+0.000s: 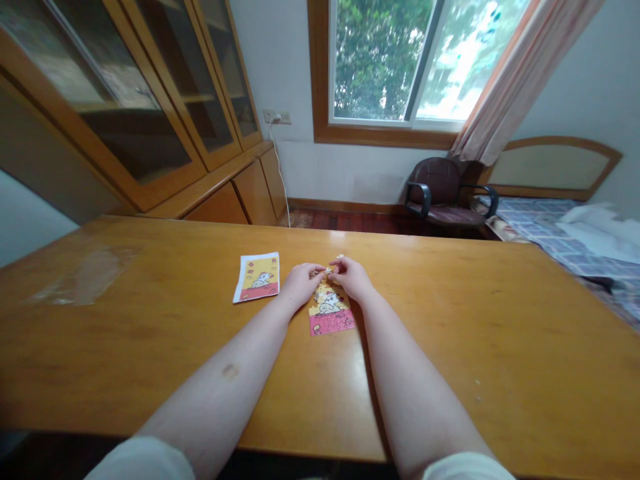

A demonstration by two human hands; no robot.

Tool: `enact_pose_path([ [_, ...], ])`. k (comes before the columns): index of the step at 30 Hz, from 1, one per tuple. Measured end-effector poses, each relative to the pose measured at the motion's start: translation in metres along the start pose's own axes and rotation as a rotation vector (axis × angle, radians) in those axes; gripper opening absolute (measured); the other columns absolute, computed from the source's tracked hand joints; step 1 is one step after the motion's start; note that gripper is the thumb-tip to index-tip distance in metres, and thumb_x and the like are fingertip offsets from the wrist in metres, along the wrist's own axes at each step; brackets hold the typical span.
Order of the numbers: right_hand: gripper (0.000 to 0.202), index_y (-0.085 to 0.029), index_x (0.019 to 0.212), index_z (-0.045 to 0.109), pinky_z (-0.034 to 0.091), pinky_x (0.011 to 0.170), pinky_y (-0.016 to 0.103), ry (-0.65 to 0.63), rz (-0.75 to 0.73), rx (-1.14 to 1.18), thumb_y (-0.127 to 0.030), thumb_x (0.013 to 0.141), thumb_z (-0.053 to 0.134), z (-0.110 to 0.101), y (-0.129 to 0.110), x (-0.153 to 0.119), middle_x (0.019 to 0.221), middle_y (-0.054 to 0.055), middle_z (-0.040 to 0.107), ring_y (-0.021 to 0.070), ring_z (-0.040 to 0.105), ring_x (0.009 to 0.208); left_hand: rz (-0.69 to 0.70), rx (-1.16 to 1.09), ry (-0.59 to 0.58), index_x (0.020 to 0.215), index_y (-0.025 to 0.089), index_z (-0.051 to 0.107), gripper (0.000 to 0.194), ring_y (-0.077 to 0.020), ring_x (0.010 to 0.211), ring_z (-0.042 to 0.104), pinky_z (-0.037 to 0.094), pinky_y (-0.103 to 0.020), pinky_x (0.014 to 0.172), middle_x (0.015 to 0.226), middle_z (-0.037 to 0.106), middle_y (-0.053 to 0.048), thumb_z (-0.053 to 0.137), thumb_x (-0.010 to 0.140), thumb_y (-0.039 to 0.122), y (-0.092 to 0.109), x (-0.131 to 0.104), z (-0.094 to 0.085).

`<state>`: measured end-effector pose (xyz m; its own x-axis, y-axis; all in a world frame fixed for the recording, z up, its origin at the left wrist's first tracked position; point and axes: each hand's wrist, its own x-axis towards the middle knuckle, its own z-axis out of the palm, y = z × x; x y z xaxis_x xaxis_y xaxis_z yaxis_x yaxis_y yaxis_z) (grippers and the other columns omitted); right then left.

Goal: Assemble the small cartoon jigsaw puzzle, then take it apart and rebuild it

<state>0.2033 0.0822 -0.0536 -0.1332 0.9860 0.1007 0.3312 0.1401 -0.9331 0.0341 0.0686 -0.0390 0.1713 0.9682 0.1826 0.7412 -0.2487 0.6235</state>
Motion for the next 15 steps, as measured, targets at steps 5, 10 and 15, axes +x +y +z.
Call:
enact_pose_path([
  [5,0.031,-0.018,0.09,0.066,0.048,0.066,0.028,0.127,-0.006,0.197,-0.027,0.062,0.072,0.005,0.003,0.003,0.075,-0.001,0.062,0.0129,0.058,0.066,-0.058,-0.117,-0.018,0.096,0.021,0.072,0.017,-0.0198,0.09,0.066,0.049,-0.03,0.082,0.095,0.074,-0.004,0.061,0.084,0.023,0.001,0.0,0.0],
  [10,0.029,-0.017,0.086,0.065,0.05,0.068,0.03,0.202,0.004,0.197,-0.026,0.06,0.072,0.009,0.001,0.003,0.073,0.0,0.062,0.0142,0.059,0.067,-0.129,-0.27,0.011,0.097,0.019,0.071,0.017,-0.0171,0.084,0.068,0.051,-0.026,0.076,0.09,0.074,-0.005,0.064,0.081,0.021,0.004,-0.001,-0.001],
  [15,0.028,-0.017,0.084,0.065,0.05,0.066,0.03,0.241,0.014,0.202,-0.029,0.059,0.073,0.011,0.0,0.003,0.072,0.001,0.063,0.0145,0.059,0.066,-0.139,-0.311,0.033,0.092,0.018,0.072,0.013,-0.0174,0.085,0.067,0.051,-0.025,0.075,0.09,0.074,-0.005,0.066,0.081,0.021,0.006,-0.001,-0.004],
])
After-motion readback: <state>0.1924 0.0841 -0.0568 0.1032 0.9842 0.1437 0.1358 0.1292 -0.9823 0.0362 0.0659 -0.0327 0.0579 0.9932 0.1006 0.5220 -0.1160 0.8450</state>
